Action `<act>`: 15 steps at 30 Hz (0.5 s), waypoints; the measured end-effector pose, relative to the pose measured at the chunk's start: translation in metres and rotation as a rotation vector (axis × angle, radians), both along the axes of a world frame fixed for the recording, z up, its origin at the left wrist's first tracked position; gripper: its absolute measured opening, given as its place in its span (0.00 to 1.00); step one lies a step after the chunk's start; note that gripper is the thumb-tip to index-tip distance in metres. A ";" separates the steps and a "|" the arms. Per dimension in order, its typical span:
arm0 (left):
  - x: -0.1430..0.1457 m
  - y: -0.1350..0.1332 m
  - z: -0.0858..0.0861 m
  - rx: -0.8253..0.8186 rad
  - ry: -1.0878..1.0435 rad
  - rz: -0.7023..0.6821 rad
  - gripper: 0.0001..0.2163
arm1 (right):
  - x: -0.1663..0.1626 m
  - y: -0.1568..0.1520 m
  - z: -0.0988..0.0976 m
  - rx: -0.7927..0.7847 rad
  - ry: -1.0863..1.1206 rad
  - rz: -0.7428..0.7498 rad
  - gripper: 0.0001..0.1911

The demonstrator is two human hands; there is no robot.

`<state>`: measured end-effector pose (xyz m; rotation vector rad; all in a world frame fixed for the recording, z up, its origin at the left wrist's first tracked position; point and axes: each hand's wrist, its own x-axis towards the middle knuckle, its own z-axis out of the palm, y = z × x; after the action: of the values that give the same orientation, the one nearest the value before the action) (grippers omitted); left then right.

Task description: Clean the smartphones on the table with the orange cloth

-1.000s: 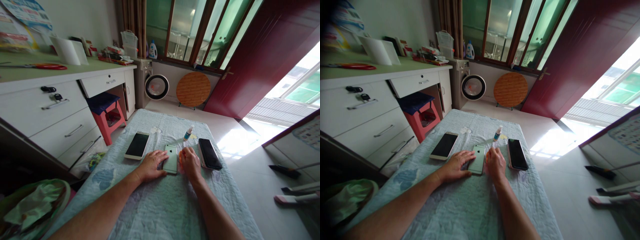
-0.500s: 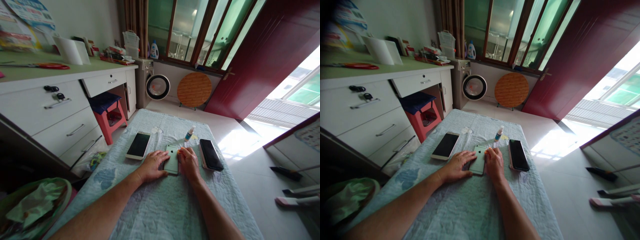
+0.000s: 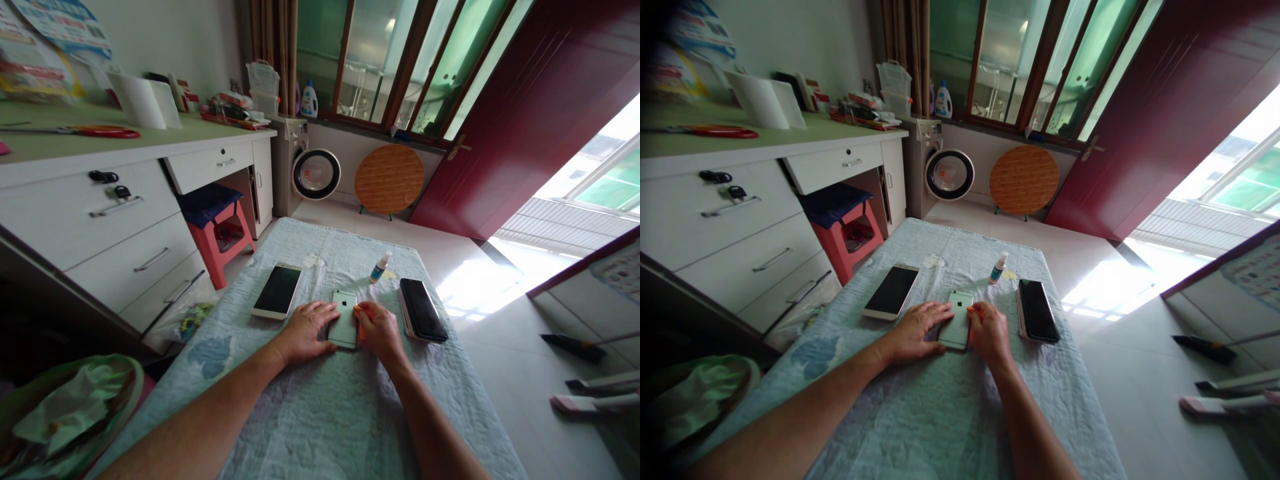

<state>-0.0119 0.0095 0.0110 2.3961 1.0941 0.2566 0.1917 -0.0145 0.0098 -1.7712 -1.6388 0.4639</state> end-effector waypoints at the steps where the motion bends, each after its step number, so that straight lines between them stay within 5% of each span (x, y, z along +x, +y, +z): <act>1: 0.000 0.000 0.000 0.000 0.000 0.000 0.34 | 0.000 -0.003 0.003 -0.030 0.005 0.001 0.13; 15: 0.001 -0.001 0.003 -0.027 0.006 0.011 0.33 | 0.009 -0.015 0.002 -0.274 0.197 -0.016 0.17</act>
<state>-0.0111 0.0082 0.0141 2.3690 1.1068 0.2374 0.2011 -0.0297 0.0114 -1.8644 -1.4765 0.8620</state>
